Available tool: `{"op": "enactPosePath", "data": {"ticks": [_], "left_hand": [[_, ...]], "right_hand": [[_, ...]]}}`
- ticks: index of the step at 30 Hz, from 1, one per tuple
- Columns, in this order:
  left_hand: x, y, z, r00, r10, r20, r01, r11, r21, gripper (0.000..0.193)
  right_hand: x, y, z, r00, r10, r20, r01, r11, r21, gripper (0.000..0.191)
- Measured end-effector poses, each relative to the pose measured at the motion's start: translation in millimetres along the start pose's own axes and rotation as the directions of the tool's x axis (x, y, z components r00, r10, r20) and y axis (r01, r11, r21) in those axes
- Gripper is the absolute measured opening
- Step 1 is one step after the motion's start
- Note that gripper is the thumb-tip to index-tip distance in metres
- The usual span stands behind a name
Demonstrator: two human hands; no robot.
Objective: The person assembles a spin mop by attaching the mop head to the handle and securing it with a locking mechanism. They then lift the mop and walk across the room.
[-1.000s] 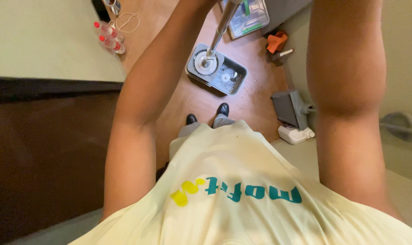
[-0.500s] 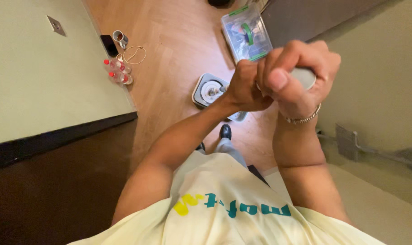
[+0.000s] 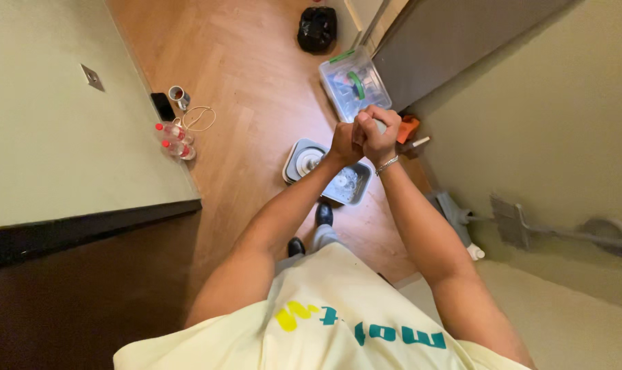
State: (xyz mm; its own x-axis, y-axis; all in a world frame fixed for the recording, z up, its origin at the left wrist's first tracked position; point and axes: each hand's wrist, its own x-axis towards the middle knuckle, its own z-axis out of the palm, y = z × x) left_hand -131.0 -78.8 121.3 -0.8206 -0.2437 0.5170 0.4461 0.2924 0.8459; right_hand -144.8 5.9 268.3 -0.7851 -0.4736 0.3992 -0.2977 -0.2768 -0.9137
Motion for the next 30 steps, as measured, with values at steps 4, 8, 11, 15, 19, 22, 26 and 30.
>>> {"op": "enactPosePath", "data": {"ticks": [4,8,11,15,19,22,26,30], "left_hand": [[-5.4,20.6,-13.6,0.999,0.033,0.034,-0.034,0.998,0.051,0.018],[10.3,36.4,-25.2,0.997,0.073,0.009,-0.073,0.996,0.041,0.027],[30.7,48.3,-21.8,0.999,-0.022,0.025,0.021,0.999,0.033,0.026],[51.8,73.3,-26.8,1.0,0.004,0.017,-0.003,0.999,-0.051,0.024],[65.6,103.5,-37.3,0.997,-0.052,0.061,0.055,0.998,-0.038,0.012],[72.4,120.3,-39.3,0.984,-0.161,0.077,0.17,0.978,-0.118,0.007],[76.7,130.0,-37.7,0.991,-0.117,0.07,0.123,0.989,-0.082,0.008],[73.7,130.6,-39.0,0.974,-0.203,0.101,0.215,0.969,-0.124,0.01]], "right_hand": [[-13.5,-21.7,7.6,0.994,0.105,0.018,-0.101,0.985,-0.138,0.041],[-0.7,-44.4,15.0,0.996,0.081,0.044,-0.073,0.984,-0.16,0.041],[18.9,-65.1,11.8,0.998,0.052,0.045,-0.046,0.99,-0.134,0.04],[36.0,-92.0,10.8,0.993,0.058,0.099,-0.053,0.997,-0.057,0.036],[46.0,-108.7,10.8,0.989,0.077,0.128,-0.074,0.997,-0.03,0.035],[50.4,-112.5,8.8,0.991,0.043,0.126,-0.044,0.999,0.006,0.034],[50.6,-112.9,6.2,0.988,0.063,0.142,-0.068,0.997,0.028,0.033],[47.0,-112.4,7.4,0.985,0.048,0.165,-0.054,0.998,0.035,0.034]]}}
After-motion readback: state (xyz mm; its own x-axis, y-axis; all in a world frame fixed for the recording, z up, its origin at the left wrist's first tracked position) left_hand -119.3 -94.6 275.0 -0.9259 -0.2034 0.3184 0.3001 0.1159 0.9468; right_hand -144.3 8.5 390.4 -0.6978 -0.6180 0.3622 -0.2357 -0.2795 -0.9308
